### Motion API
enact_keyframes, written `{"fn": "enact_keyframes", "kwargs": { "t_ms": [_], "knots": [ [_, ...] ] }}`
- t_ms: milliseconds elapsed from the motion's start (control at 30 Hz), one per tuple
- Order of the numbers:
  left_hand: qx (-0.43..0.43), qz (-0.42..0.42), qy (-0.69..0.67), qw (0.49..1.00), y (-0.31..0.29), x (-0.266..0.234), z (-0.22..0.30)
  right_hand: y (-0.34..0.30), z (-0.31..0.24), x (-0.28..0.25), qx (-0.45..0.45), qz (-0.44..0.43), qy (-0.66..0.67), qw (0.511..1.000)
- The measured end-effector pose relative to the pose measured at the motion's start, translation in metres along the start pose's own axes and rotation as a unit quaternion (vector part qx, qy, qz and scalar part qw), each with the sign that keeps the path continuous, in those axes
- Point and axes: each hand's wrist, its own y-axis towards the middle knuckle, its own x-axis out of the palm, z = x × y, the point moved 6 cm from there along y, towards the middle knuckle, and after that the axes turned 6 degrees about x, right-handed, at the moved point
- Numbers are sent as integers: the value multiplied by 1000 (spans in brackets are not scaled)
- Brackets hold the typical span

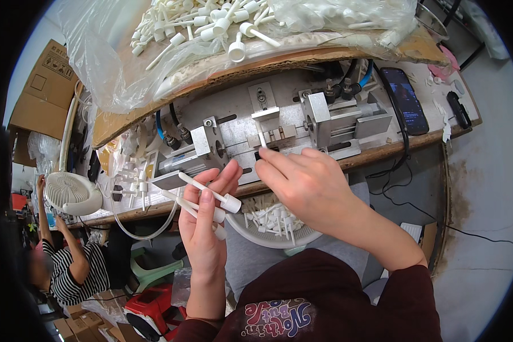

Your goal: Assembling small plastic pump or sprayer components using a pneumatic assembly machine.

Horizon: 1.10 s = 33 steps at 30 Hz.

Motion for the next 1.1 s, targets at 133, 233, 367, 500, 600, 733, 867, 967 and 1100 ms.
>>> {"fn": "enact_keyframes", "kwargs": {
  "t_ms": [133,233,367,500,600,733,867,967,1100],
  "knots": [
    [-71,-45,-8,996,-2,7,-5,-13,-19,-9,-48,-7,174,983],
    [-95,-103,-22,990,-5,18,-12,-22,-15,-4,-69,-7,179,981],
    [-46,-52,19,997,0,7,-11,-19,6,-11,29,82,125,988],
    [-56,-39,6,998,0,-5,-11,-14,9,6,-13,40,12,999],
    [-86,-41,-31,995,-2,-3,-15,-13,4,14,0,2,-67,998],
    [-90,-38,-130,987,-1,1,-17,-3,2,13,10,-14,-89,996],
    [-101,-18,-193,976,2,5,-18,-2,1,12,19,-30,-102,994],
    [-86,-14,-219,972,1,4,-15,0,0,10,9,-2,-90,996],
    [-79,-4,-203,976,2,1,-16,-9,-15,-4,-17,33,82,996]
  ]
}}
